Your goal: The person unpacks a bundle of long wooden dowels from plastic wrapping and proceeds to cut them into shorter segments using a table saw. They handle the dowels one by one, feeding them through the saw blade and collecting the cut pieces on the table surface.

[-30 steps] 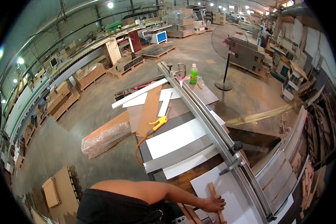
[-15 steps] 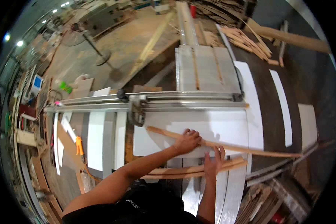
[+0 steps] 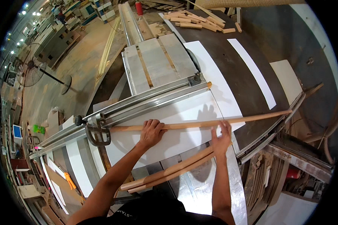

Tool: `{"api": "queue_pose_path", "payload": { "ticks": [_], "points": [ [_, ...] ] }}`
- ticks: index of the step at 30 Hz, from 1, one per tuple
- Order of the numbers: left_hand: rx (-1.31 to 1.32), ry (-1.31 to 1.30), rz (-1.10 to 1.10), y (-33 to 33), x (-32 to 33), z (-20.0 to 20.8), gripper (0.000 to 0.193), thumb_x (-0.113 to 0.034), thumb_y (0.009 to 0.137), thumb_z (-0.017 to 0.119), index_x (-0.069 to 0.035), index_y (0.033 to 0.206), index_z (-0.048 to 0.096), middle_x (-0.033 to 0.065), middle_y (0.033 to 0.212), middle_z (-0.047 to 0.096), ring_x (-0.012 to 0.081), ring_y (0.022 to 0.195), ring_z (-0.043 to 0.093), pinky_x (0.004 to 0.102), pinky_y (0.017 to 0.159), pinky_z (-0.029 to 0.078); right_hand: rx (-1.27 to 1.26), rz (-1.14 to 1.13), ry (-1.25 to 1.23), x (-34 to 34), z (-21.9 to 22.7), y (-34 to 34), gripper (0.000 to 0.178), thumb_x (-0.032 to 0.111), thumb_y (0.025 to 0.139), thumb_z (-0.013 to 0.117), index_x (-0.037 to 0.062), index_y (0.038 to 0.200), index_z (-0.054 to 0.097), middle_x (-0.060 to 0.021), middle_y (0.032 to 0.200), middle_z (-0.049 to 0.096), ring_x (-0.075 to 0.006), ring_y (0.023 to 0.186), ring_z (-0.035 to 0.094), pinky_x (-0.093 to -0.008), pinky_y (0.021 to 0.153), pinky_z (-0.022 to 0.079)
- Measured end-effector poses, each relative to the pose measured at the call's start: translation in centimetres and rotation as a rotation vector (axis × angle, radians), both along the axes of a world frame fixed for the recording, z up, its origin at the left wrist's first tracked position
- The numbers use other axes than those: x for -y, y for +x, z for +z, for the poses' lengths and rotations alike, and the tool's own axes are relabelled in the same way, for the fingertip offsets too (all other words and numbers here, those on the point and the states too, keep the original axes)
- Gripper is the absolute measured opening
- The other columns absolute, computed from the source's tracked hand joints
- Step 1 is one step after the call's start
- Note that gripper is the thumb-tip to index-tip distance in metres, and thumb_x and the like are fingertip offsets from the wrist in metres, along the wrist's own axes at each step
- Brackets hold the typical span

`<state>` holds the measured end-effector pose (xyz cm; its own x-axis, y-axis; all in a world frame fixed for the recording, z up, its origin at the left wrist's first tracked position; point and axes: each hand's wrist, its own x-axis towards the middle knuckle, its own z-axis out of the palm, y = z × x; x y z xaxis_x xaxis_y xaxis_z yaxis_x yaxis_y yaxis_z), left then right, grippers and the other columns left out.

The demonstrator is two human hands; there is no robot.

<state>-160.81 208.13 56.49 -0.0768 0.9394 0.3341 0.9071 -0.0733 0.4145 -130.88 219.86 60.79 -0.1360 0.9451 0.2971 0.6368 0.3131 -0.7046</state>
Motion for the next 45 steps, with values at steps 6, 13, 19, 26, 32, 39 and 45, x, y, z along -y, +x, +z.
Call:
{"api": "queue_pose_path", "payload": {
  "ticks": [6, 13, 19, 26, 32, 39, 45],
  "points": [
    [-0.140, 0.029, 0.194, -0.3, -1.0, 0.8, 0.081, -0.040, 0.069, 0.086, -0.014, 0.137, 0.051, 0.0145, 0.147, 0.039, 0.0330, 0.138, 0.033, 0.0535, 0.110, 0.021, 0.109, -0.038, 0.168, -8.9, 0.1, 1.9, 0.035, 0.009, 0.081, 0.074, -0.0020, 0.114, 0.066, -0.0216, 0.123, 0.060, -0.0377, 0.114, 0.058, -0.0432, 0.097, 0.048],
    [-0.035, -0.077, 0.302, -2.2, -2.7, 1.8, 0.100, -0.041, 0.071, 0.085, -0.015, 0.152, 0.033, 0.0176, 0.161, 0.023, 0.0344, 0.150, 0.019, 0.0576, 0.116, 0.010, 0.492, 0.142, 0.044, -16.4, -2.6, 4.4, 0.041, 0.015, 0.083, 0.072, 0.0048, 0.123, 0.065, -0.0215, 0.134, 0.055, -0.0403, 0.123, 0.053, -0.0469, 0.105, 0.044],
    [-0.191, -0.097, 0.341, -4.2, -2.6, 1.8, 0.086, -0.040, 0.078, 0.079, -0.013, 0.149, 0.040, 0.0150, 0.156, 0.032, 0.0315, 0.146, 0.028, 0.0577, 0.112, 0.020, 0.640, 0.217, 0.041, -18.9, -3.3, 1.6, 0.046, 0.022, 0.085, 0.071, 0.0117, 0.129, 0.060, -0.0137, 0.133, 0.055, -0.0408, 0.123, 0.051, -0.0476, 0.106, 0.043],
    [-0.139, 0.009, 0.293, -3.6, -4.8, -0.7, 0.074, -0.038, 0.074, 0.081, -0.014, 0.138, 0.053, 0.0134, 0.138, 0.046, 0.0334, 0.131, 0.041, 0.0539, 0.109, 0.023, 0.325, 0.175, 0.148, -17.8, -6.5, 5.9, 0.051, 0.020, 0.079, 0.075, 0.0088, 0.127, 0.060, -0.0162, 0.128, 0.059, -0.0369, 0.118, 0.055, -0.0469, 0.104, 0.043],
    [-0.314, -0.092, 0.443, -5.2, -4.1, 0.1, 0.076, -0.037, 0.082, 0.076, -0.015, 0.146, 0.042, 0.0159, 0.139, 0.047, 0.0372, 0.130, 0.041, 0.0589, 0.108, 0.026, 0.440, -0.128, -0.099, -7.0, -3.2, 6.4, 0.044, 0.034, 0.089, 0.068, 0.0113, 0.125, 0.064, -0.0143, 0.141, 0.050, -0.0345, 0.130, 0.047, -0.0492, 0.109, 0.037],
    [-0.589, -0.084, 0.380, -3.3, -4.7, 0.3, 0.070, -0.052, 0.091, 0.064, -0.010, 0.144, 0.045, 0.0158, 0.129, 0.054, 0.0363, 0.117, 0.051, 0.0505, 0.099, 0.038, 0.330, -0.425, -0.001, 6.5, -6.3, 16.3, 0.032, 0.021, 0.091, 0.062, 0.0102, 0.121, 0.065, -0.0169, 0.134, 0.055, -0.0383, 0.128, 0.048, -0.0511, 0.105, 0.043],
    [-0.898, 0.301, 0.303, -6.8, -5.2, -0.8, 0.072, -0.066, 0.085, 0.060, -0.004, 0.123, 0.060, 0.0154, 0.105, 0.060, 0.0391, 0.088, 0.054, 0.0535, 0.079, 0.040, 0.387, -0.466, 0.020, 4.1, -6.6, 13.4, 0.037, 0.018, 0.090, 0.060, 0.0096, 0.127, 0.057, -0.0159, 0.136, 0.050, -0.0359, 0.119, 0.055, -0.0474, 0.098, 0.047]
  ]
}}
